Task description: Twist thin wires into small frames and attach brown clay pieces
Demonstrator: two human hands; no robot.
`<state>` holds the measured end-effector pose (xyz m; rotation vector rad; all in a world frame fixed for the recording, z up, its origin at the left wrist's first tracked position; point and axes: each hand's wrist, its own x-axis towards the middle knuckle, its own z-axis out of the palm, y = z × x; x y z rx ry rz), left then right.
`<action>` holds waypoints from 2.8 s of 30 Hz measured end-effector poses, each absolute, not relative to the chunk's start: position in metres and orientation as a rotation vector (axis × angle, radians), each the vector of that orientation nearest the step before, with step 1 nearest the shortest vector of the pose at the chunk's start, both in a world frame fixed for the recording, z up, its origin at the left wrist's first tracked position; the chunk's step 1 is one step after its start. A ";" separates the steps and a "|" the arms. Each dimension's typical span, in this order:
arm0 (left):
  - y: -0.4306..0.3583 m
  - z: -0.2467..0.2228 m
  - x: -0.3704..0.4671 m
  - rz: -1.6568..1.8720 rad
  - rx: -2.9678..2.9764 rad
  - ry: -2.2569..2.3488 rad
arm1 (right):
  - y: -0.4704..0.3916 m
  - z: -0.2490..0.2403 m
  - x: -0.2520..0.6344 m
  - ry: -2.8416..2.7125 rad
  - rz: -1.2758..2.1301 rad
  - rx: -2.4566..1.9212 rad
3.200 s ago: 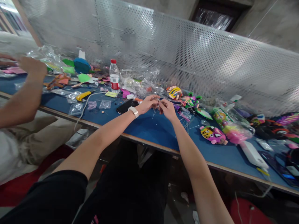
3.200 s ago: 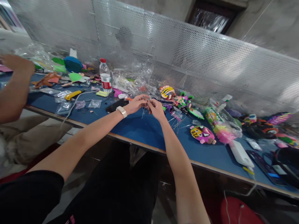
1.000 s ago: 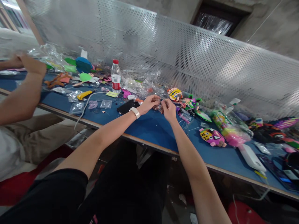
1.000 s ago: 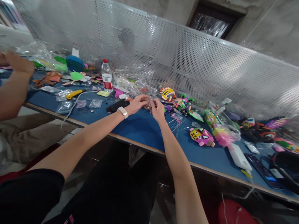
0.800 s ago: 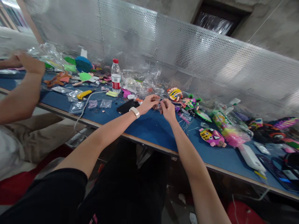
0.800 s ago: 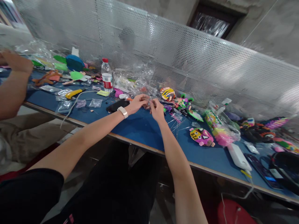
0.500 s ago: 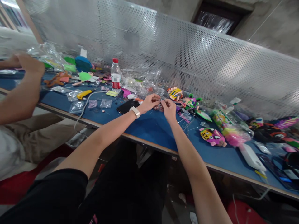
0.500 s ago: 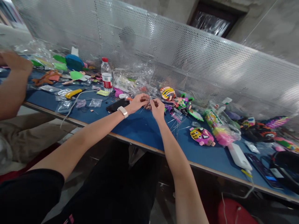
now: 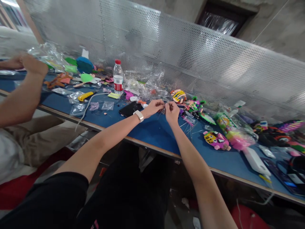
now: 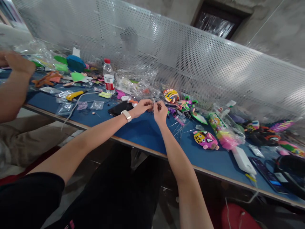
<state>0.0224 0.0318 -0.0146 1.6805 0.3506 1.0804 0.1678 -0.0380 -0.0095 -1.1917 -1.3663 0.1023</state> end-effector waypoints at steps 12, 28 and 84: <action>0.024 -0.010 0.017 1.262 2.007 0.506 | -0.041 -0.012 0.154 -1.281 0.100 -1.225; 0.022 -0.011 0.019 1.369 2.116 0.517 | -0.042 -0.009 0.148 -1.260 0.108 -1.264; 0.010 0.005 0.013 1.299 2.188 0.654 | -0.045 -0.001 0.164 -1.408 -0.059 -1.324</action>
